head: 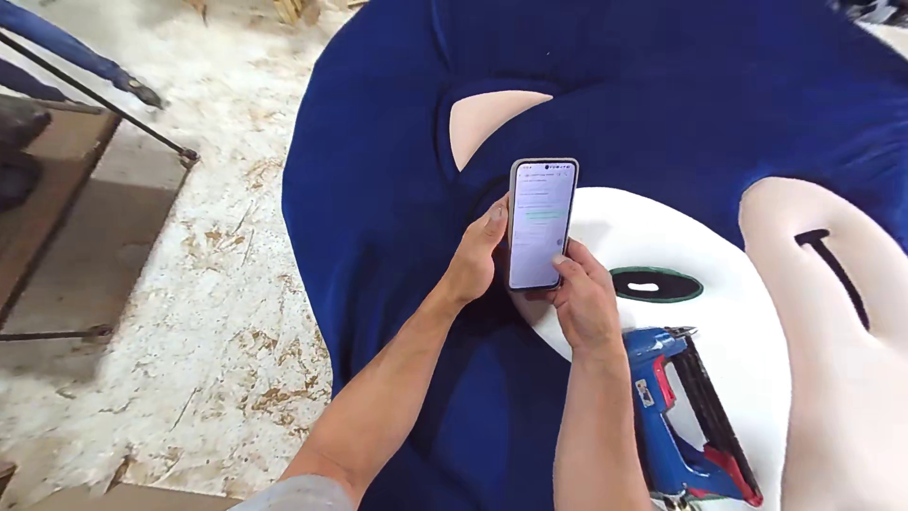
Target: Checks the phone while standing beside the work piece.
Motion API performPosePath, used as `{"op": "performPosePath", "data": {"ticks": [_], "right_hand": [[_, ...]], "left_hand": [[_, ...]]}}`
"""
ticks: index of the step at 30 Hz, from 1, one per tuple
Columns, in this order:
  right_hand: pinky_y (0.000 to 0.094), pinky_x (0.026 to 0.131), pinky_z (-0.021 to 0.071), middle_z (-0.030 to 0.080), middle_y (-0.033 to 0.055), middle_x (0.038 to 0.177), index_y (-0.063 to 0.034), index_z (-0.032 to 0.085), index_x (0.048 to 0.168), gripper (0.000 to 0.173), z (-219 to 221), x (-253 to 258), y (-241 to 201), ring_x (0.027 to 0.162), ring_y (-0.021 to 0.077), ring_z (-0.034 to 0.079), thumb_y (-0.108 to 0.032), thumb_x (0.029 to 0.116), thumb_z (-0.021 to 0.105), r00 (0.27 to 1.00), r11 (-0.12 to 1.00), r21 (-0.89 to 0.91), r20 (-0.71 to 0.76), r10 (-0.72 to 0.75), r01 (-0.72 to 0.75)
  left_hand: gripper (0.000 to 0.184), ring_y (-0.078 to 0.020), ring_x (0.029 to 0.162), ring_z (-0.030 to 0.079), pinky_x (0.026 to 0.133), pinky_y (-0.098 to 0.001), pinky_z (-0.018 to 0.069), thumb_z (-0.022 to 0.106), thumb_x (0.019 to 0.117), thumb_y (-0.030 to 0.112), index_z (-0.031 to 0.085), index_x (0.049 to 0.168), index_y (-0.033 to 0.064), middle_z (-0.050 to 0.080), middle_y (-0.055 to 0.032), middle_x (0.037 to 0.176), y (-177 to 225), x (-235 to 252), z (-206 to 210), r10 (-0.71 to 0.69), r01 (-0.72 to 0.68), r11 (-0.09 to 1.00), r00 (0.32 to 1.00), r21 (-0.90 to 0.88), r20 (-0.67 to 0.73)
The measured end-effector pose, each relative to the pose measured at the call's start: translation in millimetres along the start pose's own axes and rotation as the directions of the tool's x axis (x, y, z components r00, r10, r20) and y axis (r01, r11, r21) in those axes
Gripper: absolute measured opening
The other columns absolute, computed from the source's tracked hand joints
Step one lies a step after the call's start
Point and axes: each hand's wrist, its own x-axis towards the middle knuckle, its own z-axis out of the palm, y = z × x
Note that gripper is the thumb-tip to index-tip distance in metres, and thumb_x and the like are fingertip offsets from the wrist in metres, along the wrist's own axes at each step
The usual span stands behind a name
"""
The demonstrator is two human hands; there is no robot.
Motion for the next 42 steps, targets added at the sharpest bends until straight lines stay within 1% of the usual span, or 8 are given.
{"op": "performPosePath", "data": {"ticks": [3,6,10,15,17,24,34,42], "right_hand": [[0.0382,0.061,0.0636,0.07,0.0132,0.113,-0.0032,0.048,0.14,0.04,-7,-2,-4,0.087,0.0238,0.074,-0.018,0.107,0.032,1.0,0.997,0.08,-0.002,0.003,-0.003],[0.0426,0.066,0.0644,0.069,0.0136,0.113,-0.0049,0.042,0.137,0.037,1,-4,-1,0.093,0.0263,0.074,-0.021,0.1077,0.028,1.0,0.985,0.175,0.022,-0.007,0.003],[0.0434,0.064,0.064,0.069,0.0119,0.113,-0.0104,0.045,0.134,0.035,-1,-2,1,0.094,0.0265,0.074,-0.022,0.1073,0.025,0.998,0.969,0.238,-0.035,-0.059,0.066],[0.0421,0.057,0.0633,0.069,0.0139,0.118,-0.019,0.041,0.148,0.045,-6,-2,-4,0.091,0.0285,0.074,-0.025,0.1089,0.02,1.0,0.949,0.313,-0.016,-0.025,0.028],[0.0447,0.059,0.0637,0.068,0.0149,0.12,-0.0199,0.04,0.149,0.045,-7,-2,-4,0.093,0.0304,0.074,-0.023,0.1079,0.021,1.0,0.944,0.331,0.016,-0.015,0.009],[0.0504,0.065,0.064,0.067,0.0175,0.121,-0.0124,0.04,0.151,0.053,-7,-4,-3,0.096,0.0323,0.073,-0.007,0.0995,0.027,0.995,0.941,0.339,0.095,-0.022,-0.012],[0.0478,0.063,0.0649,0.068,0.0183,0.116,-0.0017,0.044,0.146,0.055,-3,-3,0,0.093,0.0298,0.074,0.001,0.0912,0.036,0.992,0.966,0.253,0.099,-0.08,0.053],[0.0452,0.06,0.0649,0.069,0.0192,0.115,0.0006,0.043,0.146,0.057,-3,-4,-1,0.09,0.0296,0.074,0.003,0.0883,0.041,0.993,0.972,0.222,0.072,-0.09,0.072]], "left_hand": [[0.061,-0.0158,0.132,0.055,0.107,-0.0382,0.0497,0.016,0.1102,0.041,0.031,0.16,0.0086,0.05,-0.0094,0.152,-2,0,2,0.016,-0.02,0.999,0.997,0.048,0.075],[0.063,-0.014,0.14,0.048,0.115,-0.0372,0.0427,0.015,0.1102,0.042,0.021,0.164,0.0111,0.041,-0.0069,0.161,0,0,1,0.027,-0.033,0.998,0.994,0.058,0.104],[0.067,-0.0184,0.131,0.056,0.107,-0.0401,0.0501,0.013,0.1083,0.05,0.02,0.165,0.0143,0.05,-0.0096,0.152,0,1,-1,0.0,-0.011,0.998,0.985,0.06,0.174],[0.065,-0.0212,0.118,0.064,0.093,-0.042,0.0575,0.015,0.1067,0.048,0.027,0.163,0.0178,0.059,-0.0099,0.142,1,0,1,-0.047,0.053,0.998,0.98,-0.03,0.194],[0.062,-0.022,0.118,0.064,0.093,-0.0422,0.0578,0.021,0.106,0.045,0.029,0.161,0.0173,0.059,-0.0102,0.141,2,-1,2,-0.039,0.05,0.997,0.983,-0.056,0.178],[0.058,-0.0222,0.118,0.064,0.098,-0.0418,0.0564,0.031,0.1006,0.015,0.028,0.159,0.0132,0.057,-0.0127,0.14,2,-2,5,-0.025,0.033,0.998,0.988,-0.053,0.154],[0.068,-0.0194,0.106,0.07,0.092,-0.0387,0.0605,0.04,0.0901,-0.001,0.028,0.156,0.0064,0.067,-0.0137,0.124,3,-4,5,-0.005,0.007,1.0,0.992,-0.021,0.13],[0.076,-0.0204,0.11,0.069,0.094,-0.0387,0.0601,0.043,0.0862,-0.004,0.022,0.159,0.006,0.065,-0.0142,0.128,4,-3,5,-0.013,0.012,1.0,0.983,0.008,0.186]]}}
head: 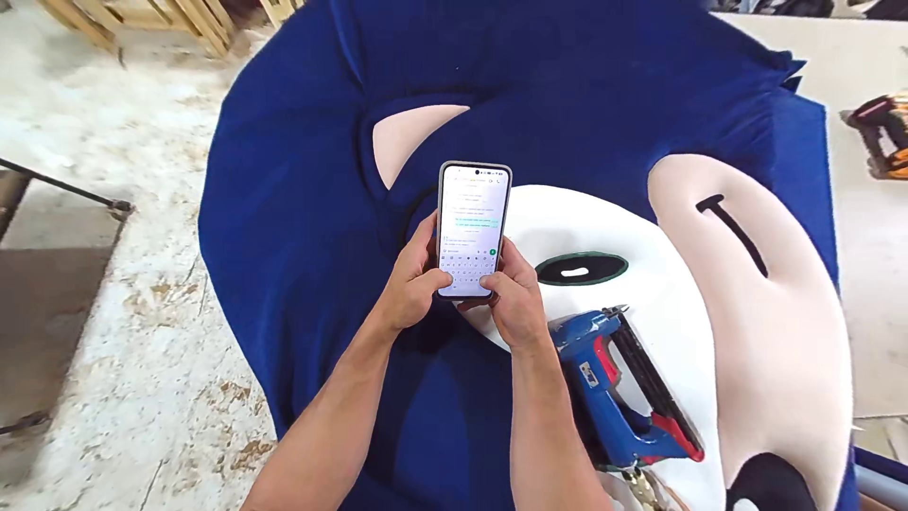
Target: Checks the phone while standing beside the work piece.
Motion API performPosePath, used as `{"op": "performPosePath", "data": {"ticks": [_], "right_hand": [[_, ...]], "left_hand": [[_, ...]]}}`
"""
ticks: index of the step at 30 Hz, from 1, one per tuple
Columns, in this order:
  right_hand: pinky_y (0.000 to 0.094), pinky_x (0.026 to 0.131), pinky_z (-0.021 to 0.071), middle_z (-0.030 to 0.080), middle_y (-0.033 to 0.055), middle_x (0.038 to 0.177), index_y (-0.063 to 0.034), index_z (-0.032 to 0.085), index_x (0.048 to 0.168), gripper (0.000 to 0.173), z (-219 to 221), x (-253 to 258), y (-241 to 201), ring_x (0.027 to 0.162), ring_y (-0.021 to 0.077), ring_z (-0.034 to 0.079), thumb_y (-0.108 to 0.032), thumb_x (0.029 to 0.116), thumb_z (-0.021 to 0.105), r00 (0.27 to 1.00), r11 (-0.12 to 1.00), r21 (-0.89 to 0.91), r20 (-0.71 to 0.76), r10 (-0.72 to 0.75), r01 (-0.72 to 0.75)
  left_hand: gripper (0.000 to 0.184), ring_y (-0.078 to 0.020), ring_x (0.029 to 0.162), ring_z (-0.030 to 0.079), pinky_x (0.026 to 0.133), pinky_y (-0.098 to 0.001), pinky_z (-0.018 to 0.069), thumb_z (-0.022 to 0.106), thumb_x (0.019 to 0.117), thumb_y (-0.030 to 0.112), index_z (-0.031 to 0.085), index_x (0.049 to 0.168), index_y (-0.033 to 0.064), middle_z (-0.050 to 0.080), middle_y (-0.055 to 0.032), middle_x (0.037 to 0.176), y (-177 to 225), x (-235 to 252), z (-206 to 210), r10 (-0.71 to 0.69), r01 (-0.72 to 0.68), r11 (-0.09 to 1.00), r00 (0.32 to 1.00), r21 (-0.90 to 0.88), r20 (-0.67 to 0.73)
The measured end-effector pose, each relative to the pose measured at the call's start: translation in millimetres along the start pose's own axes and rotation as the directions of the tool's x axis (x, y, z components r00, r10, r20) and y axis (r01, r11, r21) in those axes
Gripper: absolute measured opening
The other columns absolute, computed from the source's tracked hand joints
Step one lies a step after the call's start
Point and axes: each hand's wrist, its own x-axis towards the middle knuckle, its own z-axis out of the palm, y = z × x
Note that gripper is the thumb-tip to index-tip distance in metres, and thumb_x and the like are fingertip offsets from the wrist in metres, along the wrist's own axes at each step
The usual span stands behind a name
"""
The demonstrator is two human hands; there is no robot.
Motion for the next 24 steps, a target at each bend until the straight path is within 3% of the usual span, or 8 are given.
{"op": "performPosePath", "data": {"ticks": [5,8,11,16,20,22,24], "right_hand": [[0.0448,0.06,0.0652,0.069,0.0193,0.114,0.0008,0.042,0.147,0.058,1,-1,1,0.09,0.0294,0.074,0.003,0.0888,0.042,1.0,1.0,-0.001,0.003,-0.01,0.01],[0.0429,0.061,0.0659,0.07,0.018,0.112,0.0013,0.045,0.145,0.046,2,-1,2,0.09,0.0279,0.075,0.0,0.0991,0.046,0.999,0.999,-0.023,-0.014,-0.038,0.038],[0.043,0.06,0.0662,0.07,0.0178,0.111,0.002,0.045,0.145,0.043,1,0,2,0.089,0.0278,0.075,-0.004,0.1022,0.048,0.998,0.997,-0.05,-0.018,-0.057,0.056],[0.0428,0.07,0.0669,0.066,0.0187,0.122,0.0006,0.029,0.152,0.07,-1,-1,2,0.099,0.0289,0.073,0.004,0.0887,0.059,0.994,0.996,-0.074,0.109,-0.032,0.041],[0.0446,0.068,0.0669,0.066,0.0191,0.123,0.0002,0.029,0.153,0.072,-4,-1,2,0.1,0.0298,0.073,0.009,0.0846,0.05,0.99,0.994,-0.092,0.134,-0.043,0.056],[0.048,0.068,0.066,0.064,0.0206,0.125,0.0001,0.029,0.153,0.071,-8,-1,0,0.1,0.032,0.073,0.009,0.0836,0.042,0.983,0.998,-0.041,0.179,-0.041,0.049],[0.0491,0.068,0.0656,0.063,0.0208,0.126,-0.0001,0.029,0.153,0.07,-10,-1,-1,0.1,0.0327,0.072,0.008,0.0841,0.04,0.978,0.999,-0.009,0.204,-0.04,0.043]], "left_hand": [[0.076,-0.021,0.11,0.07,0.094,-0.0386,0.0606,0.046,0.0881,-0.005,0.022,0.159,0.0068,0.065,-0.0143,0.128,0,-1,0,-0.001,0.002,1.0,1.0,0.018,-0.015],[0.076,-0.0223,0.11,0.07,0.094,-0.0387,0.0608,0.049,0.0889,-0.006,0.022,0.159,0.0064,0.065,-0.0149,0.128,-1,-1,2,-0.008,0.009,1.0,1.0,0.02,-0.028],[0.08,-0.0223,0.111,0.069,0.095,-0.0394,0.0603,0.05,0.0855,-0.004,0.02,0.16,0.0054,0.065,-0.015,0.129,-1,0,1,-0.003,0.003,1.0,1.0,0.005,-0.003],[0.067,-0.0218,0.117,0.065,0.1,-0.0415,0.0558,0.037,0.0931,0.01,0.026,0.159,0.0092,0.061,-0.0139,0.134,-4,-2,-4,0.021,-0.022,0.999,1.0,-0.033,-0.022],[0.061,-0.021,0.122,0.062,0.104,-0.0419,0.0526,0.031,0.1014,0.026,0.028,0.16,0.0106,0.059,-0.0124,0.139,-5,-3,-5,0.036,-0.037,0.998,0.999,-0.047,-0.032],[0.061,-0.0205,0.12,0.063,0.103,-0.0416,0.0533,0.033,0.0999,0.024,0.028,0.159,0.011,0.06,-0.012,0.138,-3,-2,-5,0.03,-0.032,0.997,0.999,-0.067,-0.033],[0.064,-0.0207,0.116,0.065,0.1,-0.0414,0.0557,0.036,0.0944,0.012,0.029,0.158,0.0105,0.062,-0.0129,0.134,-1,-2,-4,0.011,-0.015,0.995,0.999,-0.101,-0.034]]}}
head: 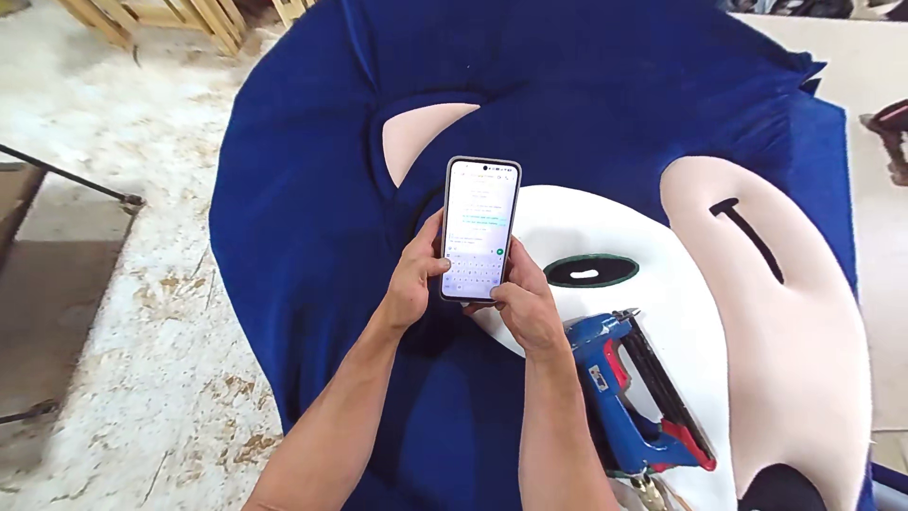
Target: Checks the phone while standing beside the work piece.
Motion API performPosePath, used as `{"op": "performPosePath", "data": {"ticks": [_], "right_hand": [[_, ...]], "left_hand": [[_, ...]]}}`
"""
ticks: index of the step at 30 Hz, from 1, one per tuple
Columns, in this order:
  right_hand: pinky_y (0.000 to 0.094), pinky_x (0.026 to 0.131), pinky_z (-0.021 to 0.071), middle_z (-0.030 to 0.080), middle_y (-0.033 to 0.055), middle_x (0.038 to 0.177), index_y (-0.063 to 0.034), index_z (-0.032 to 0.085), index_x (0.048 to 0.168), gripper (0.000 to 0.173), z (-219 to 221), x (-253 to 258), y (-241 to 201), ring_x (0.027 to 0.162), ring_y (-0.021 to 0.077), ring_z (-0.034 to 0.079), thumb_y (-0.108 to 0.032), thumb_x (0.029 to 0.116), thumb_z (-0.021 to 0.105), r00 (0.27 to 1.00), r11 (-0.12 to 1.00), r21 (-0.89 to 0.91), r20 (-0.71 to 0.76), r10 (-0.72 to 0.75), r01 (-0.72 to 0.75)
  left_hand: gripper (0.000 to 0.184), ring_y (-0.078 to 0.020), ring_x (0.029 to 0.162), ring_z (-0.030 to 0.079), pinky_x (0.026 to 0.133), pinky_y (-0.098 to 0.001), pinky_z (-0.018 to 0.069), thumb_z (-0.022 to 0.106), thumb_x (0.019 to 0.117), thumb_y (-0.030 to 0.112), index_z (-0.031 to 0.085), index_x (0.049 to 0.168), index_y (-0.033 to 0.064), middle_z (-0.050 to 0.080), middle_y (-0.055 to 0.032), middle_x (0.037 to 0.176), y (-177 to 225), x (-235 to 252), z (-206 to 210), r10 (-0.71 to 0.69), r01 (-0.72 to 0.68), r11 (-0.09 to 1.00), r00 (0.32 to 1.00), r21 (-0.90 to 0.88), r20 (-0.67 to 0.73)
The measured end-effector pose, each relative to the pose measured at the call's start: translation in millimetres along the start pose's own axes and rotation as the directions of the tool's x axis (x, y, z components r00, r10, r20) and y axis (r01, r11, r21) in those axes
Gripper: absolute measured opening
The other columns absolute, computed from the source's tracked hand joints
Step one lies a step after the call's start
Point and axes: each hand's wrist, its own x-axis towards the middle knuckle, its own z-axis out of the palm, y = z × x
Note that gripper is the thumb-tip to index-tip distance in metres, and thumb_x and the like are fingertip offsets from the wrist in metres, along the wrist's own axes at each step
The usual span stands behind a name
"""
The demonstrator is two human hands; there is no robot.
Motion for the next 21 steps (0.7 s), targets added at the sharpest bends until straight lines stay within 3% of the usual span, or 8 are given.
{"op": "performPosePath", "data": {"ticks": [3,6,9,12,21], "right_hand": [[0.0477,0.068,0.0661,0.065,0.0204,0.124,-0.0009,0.028,0.153,0.065,0.9,-0.1,1.7,0.098,0.0324,0.073,0.005,0.0903,0.045,1.0,1.0,-0.006,-0.017,0.0,0.0],[0.0458,0.068,0.0666,0.066,0.0196,0.122,0.0002,0.029,0.153,0.064,2.0,0.5,3.8,0.099,0.0308,0.074,0.008,0.0921,0.047,0.999,0.999,-0.051,-0.052,-0.012,0.009],[0.048,0.068,0.0656,0.065,0.0203,0.124,0.0001,0.029,0.153,0.06,-0.3,0.7,3.1,0.099,0.0324,0.072,0.003,0.0931,0.04,0.999,1.0,-0.012,-0.022,-0.026,0.025],[0.046,0.065,0.0658,0.066,0.0175,0.121,-0.0003,0.035,0.15,0.05,1.7,0.5,1.5,0.098,0.0298,0.073,-0.002,0.1,0.034,0.997,0.999,-0.029,-0.071,-0.026,0.024],[0.0413,0.065,0.0665,0.066,0.0168,0.122,0.003,0.026,0.15,0.072,4.5,0.5,4.1,0.097,0.0274,0.074,0.004,0.0845,0.056,0.997,0.989,-0.145,-0.065,-0.041,0.032]], "left_hand": [[0.073,-0.0215,0.113,0.067,0.097,-0.041,0.0576,0.041,0.088,0.001,0.027,0.159,0.009,0.062,-0.0149,0.132,-0.3,0.5,-0.7,-0.006,0.007,1.0,0.999,-0.028,0.031],[0.075,-0.0216,0.112,0.068,0.096,-0.0403,0.0583,0.043,0.0864,-0.001,0.025,0.158,0.0066,0.063,-0.0151,0.131,-0.4,0.8,0.9,-0.003,0.003,1.0,0.999,-0.013,0.046],[0.07,-0.0207,0.109,0.07,0.094,-0.0385,0.0602,0.043,0.091,-0.003,0.028,0.158,0.0067,0.066,-0.0143,0.127,1.8,1.3,3.6,-0.002,0.002,0.998,1.0,0.057,0.008],[0.071,-0.02,0.109,0.069,0.094,-0.0378,0.0597,0.043,0.0908,-0.003,0.025,0.159,0.0072,0.065,-0.0143,0.127,1.8,0.8,3.2,-0.01,0.009,0.999,1.0,0.051,0.029],[0.073,-0.0208,0.111,0.069,0.095,-0.0382,0.0598,0.044,0.09,-0.004,0.025,0.159,0.0077,0.065,-0.0147,0.129,3.2,0.5,3.4,-0.035,0.033,0.998,0.999,0.051,0.029]]}}
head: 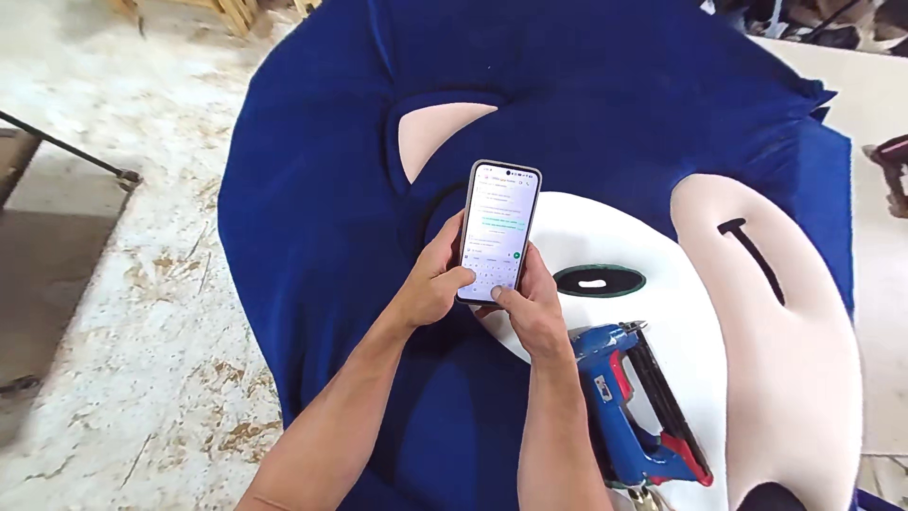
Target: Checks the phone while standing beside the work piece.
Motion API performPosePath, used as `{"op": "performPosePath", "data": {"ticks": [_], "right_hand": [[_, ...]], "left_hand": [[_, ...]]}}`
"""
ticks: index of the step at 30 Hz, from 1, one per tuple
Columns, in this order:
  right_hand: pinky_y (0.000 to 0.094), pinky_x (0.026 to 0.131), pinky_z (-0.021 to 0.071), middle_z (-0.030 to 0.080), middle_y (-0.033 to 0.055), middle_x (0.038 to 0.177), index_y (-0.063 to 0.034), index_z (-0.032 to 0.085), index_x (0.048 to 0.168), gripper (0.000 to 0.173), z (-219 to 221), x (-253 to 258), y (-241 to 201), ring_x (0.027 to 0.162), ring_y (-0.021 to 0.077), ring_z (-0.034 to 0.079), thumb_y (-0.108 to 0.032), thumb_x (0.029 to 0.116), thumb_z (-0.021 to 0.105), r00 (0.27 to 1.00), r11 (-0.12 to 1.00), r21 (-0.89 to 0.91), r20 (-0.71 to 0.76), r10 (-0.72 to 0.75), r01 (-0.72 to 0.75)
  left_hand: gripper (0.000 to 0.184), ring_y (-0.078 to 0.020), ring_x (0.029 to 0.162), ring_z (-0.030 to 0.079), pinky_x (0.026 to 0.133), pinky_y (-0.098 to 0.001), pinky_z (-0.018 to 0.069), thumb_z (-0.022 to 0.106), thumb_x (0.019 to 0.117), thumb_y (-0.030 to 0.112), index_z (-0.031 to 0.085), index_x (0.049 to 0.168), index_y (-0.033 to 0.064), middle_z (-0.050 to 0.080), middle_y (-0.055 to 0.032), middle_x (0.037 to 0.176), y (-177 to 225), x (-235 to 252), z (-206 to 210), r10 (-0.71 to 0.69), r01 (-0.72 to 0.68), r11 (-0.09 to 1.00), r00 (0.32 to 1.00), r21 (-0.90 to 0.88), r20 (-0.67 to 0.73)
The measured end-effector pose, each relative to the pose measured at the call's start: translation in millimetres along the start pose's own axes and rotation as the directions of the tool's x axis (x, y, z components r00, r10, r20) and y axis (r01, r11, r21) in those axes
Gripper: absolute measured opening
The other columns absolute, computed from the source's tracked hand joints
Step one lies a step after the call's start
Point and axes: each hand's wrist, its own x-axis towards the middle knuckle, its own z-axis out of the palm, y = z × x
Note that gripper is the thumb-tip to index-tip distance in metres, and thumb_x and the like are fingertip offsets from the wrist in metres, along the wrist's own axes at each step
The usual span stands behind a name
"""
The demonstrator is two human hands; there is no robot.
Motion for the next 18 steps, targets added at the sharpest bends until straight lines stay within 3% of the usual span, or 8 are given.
{"op": "performPosePath", "data": {"ticks": [9,15,18], "right_hand": [[0.0428,0.066,0.0661,0.064,0.0181,0.125,0.003,0.022,0.152,0.078,-2.4,-0.4,1.3,0.099,0.0294,0.073,0.002,0.0815,0.054,0.999,0.999,0.048,0.051,-0.017,0.014],[0.0453,0.064,0.066,0.065,0.019,0.123,0.0038,0.027,0.151,0.075,-2.5,-0.3,0.9,0.1,0.0305,0.073,0.004,0.0796,0.05,0.999,0.998,0.057,0.03,-0.024,0.022],[0.0464,0.064,0.0658,0.065,0.0191,0.122,0.0037,0.029,0.151,0.074,-1.9,0.4,-0.6,0.099,0.0306,0.073,0.005,0.0792,0.046,1.0,0.998,0.064,0.018,-0.018,0.017]], "left_hand": [[0.068,-0.0204,0.118,0.065,0.101,-0.039,0.0557,0.038,0.0917,0.005,0.026,0.159,0.0086,0.06,-0.0142,0.136,-2.0,-1.7,-3.3,0.02,-0.018,0.997,1.0,-0.076,0.016],[0.065,-0.0198,0.119,0.064,0.103,-0.0392,0.0539,0.036,0.0956,0.012,0.025,0.159,0.01,0.06,-0.013,0.135,-3.4,-1.5,-3.5,0.02,-0.02,0.997,1.0,-0.07,0.005],[0.071,-0.0209,0.114,0.067,0.098,-0.0394,0.0578,0.04,0.0904,0.002,0.024,0.159,0.0072,0.063,-0.0149,0.132,-2.1,-0.5,-2.0,0.02,-0.02,0.999,1.0,-0.05,0.001]]}}
